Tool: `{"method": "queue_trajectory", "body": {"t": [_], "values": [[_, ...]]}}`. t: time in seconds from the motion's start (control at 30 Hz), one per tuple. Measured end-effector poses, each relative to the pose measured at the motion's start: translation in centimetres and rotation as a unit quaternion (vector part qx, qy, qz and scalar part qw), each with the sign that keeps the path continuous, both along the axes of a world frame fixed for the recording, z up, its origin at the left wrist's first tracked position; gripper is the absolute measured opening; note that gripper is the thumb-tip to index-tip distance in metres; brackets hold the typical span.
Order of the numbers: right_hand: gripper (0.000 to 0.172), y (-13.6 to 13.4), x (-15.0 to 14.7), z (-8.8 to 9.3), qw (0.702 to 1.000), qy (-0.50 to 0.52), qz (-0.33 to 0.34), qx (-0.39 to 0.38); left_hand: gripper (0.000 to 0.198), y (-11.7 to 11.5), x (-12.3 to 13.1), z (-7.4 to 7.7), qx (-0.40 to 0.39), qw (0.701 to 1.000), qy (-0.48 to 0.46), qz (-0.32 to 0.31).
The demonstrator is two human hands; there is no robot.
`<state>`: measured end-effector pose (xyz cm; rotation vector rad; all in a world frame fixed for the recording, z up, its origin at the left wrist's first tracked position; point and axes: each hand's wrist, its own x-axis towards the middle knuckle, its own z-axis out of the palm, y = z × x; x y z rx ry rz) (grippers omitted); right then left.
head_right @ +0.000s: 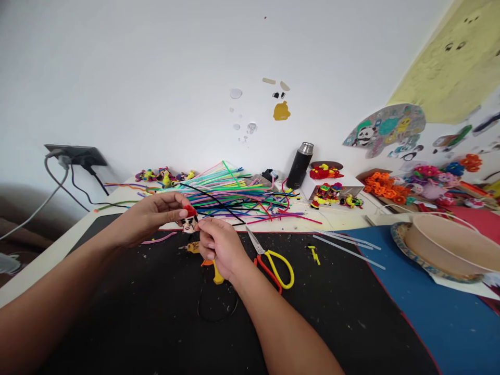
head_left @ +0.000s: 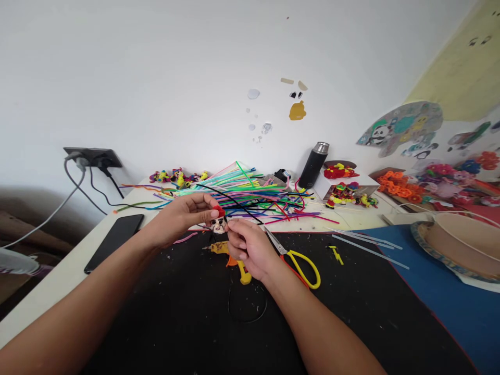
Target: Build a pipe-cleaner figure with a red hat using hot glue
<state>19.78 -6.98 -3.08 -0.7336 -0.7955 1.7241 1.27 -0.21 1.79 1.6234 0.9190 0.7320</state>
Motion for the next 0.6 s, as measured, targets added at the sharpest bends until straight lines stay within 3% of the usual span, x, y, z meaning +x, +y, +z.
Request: {"method": "queue_trajectory", "body": {"t": [0.6], "values": [[0.024,0.0,-0.32,-0.05,0.999,-0.038,-0.023,0.011,0.033,0.26,-0.21,-0.56,-0.037,0.999,-0.026,-0.018]]}}
